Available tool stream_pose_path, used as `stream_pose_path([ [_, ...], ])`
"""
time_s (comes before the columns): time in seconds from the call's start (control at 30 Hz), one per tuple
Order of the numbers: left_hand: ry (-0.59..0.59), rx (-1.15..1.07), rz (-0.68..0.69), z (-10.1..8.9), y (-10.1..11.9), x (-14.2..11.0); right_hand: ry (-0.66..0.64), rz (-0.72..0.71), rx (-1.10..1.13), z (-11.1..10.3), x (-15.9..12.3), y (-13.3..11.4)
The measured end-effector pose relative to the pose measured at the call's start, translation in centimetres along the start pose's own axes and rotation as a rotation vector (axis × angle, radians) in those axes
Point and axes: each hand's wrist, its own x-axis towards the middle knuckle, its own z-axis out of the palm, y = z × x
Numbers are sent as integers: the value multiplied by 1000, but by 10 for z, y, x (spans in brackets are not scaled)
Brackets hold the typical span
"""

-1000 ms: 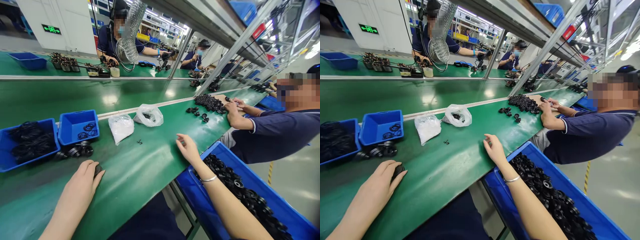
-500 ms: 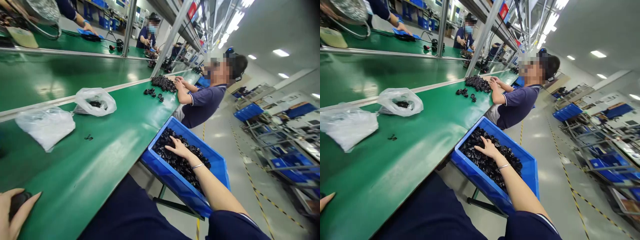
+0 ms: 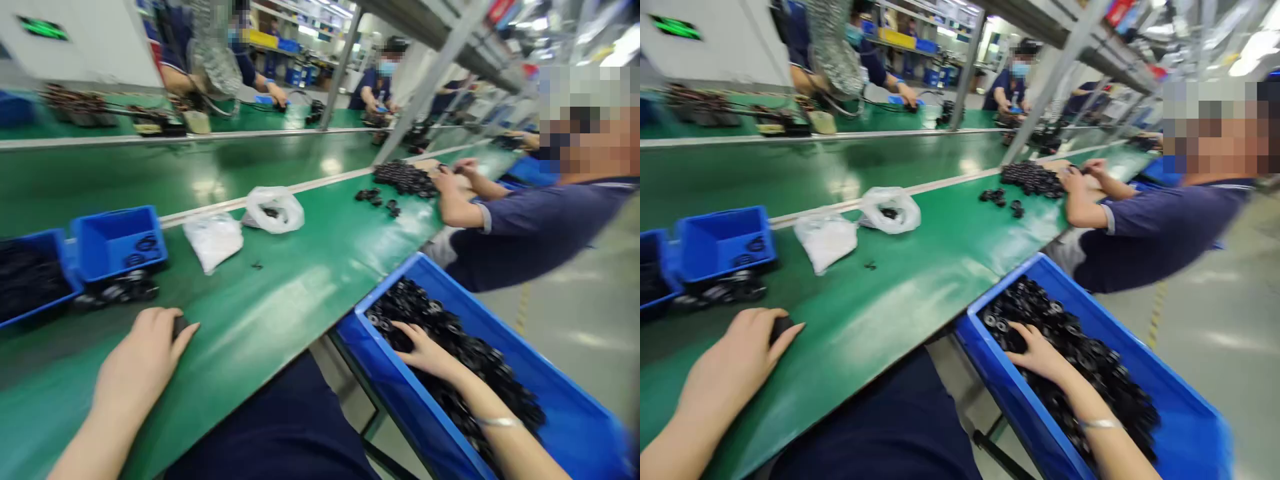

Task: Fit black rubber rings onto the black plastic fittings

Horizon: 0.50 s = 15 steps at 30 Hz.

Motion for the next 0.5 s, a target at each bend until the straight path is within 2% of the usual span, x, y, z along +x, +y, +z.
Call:
stream_pose_path([
  [0.13,-52,102,-69,-12,9,3,85,-106,93,14,12,31],
  [0.23,-67,106,-88,-12,10,0,138,-65,126,20,21,47],
  [0.37,-77,102,-83,-12,9,-2,186,63,96,20,25,50],
  [0.5,-53,110,-47,-11,8,-3,211,54,126,11,11,41],
])
